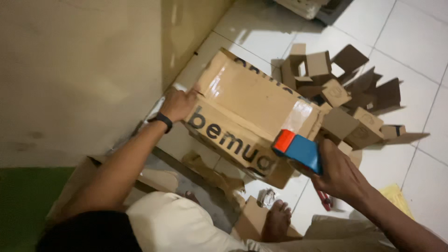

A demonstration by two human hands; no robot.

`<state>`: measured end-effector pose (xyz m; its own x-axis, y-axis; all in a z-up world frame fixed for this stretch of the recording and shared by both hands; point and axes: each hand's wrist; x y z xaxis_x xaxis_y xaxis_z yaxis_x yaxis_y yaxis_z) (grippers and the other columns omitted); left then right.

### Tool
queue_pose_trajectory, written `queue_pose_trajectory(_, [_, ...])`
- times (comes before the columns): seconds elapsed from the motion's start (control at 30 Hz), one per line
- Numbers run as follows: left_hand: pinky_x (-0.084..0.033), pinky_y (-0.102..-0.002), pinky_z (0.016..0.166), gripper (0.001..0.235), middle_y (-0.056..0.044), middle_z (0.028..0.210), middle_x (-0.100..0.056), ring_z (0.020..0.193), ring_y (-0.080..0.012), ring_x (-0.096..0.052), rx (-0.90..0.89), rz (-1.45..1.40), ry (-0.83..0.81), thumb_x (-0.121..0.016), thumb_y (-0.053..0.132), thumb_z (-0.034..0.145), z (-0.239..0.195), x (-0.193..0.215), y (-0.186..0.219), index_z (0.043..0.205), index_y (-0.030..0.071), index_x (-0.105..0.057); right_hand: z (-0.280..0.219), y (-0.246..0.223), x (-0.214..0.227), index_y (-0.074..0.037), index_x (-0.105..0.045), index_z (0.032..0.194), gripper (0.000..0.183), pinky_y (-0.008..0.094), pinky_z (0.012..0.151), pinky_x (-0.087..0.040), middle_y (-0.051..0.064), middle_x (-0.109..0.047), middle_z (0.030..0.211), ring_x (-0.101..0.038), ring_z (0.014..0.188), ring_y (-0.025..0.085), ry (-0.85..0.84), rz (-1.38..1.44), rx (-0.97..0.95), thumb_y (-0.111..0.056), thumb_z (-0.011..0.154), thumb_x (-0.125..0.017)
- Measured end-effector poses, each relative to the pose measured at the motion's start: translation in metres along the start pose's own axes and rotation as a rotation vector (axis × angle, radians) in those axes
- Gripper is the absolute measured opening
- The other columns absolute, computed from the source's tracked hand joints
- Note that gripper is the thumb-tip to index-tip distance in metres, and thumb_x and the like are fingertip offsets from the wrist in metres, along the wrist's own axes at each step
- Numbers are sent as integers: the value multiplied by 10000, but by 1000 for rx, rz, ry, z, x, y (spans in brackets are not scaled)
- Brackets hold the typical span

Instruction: The person prepares a large cardboard box by folding the bottom flaps, placing several small boxed mugs inside, and then sealing the top of the box using a tape dispenser.

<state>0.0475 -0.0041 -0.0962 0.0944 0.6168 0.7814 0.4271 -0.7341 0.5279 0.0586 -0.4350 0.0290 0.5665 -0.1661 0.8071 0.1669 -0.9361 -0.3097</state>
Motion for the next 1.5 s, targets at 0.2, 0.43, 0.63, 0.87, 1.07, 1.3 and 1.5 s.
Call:
queue_pose_trajectory(0.2, [-438,-503,702,883,-277,846,-688,816,-417,-663,177,-60,7,-281,703,998,5,-1,0,745,-58,-651,4,88,-32,-113,-458,972,649,394,542,-408,84,-629,736,-596,579,237,64,-62,20,-657,757,-738])
queue_pose_trajectory(0.43, [-310,-388,504,626,-36,599,-460,530,-203,-466,150,-241,51,-438,660,1011,-3,5,7,636,170,-332,13,133,-65,-127,-460,1131,565,385,565,-543,78,-697,744,-692,615,229,17,-7,83,-493,802,-738])
queue_pose_trajectory(0.63, [-403,-503,646,657,-170,908,-470,825,-343,-476,92,-50,117,-307,677,1017,7,-8,-9,808,72,-456,30,177,-123,-131,-423,1057,483,440,576,-509,147,-627,916,-660,739,303,143,-18,206,-324,770,-760])
queue_pose_trajectory(0.87, [-258,-572,1157,802,-152,1373,-371,1326,-379,-357,-754,343,106,-643,571,897,-29,-74,86,1549,205,-354,40,175,-140,-123,-414,1111,535,454,581,-465,155,-627,883,-672,731,315,119,151,76,-244,746,-786])
queue_pose_trajectory(1.07, [-275,-627,1189,725,-119,1115,-528,1122,-362,-506,-1108,504,435,-511,536,965,-47,-133,137,1551,115,-436,40,178,-163,10,-417,1311,725,642,716,-498,295,-569,940,-617,938,616,277,426,264,-181,731,-807])
queue_pose_trajectory(1.3, [-344,-633,1142,670,-151,1062,-547,1072,-377,-560,-924,402,537,-503,474,971,-71,-193,197,1466,23,-521,59,186,-194,-120,-487,1212,656,604,879,-542,239,-676,1052,-660,1114,493,124,444,69,-332,733,-882])
queue_pose_trajectory(1.5, [-290,-607,1204,716,-114,1069,-474,1076,-328,-473,-890,454,571,-518,485,954,-77,-195,205,1506,31,-479,54,224,-207,-52,-473,1050,493,546,615,-491,223,-605,757,-668,733,505,242,517,276,-176,734,-830])
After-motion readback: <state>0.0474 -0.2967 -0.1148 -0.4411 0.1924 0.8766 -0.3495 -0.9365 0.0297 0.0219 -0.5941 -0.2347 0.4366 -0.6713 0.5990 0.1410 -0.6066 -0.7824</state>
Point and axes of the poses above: each hand's wrist, its own z-axis towards the middle knuckle, its own x-axis out of the back of the hand, y = z × x
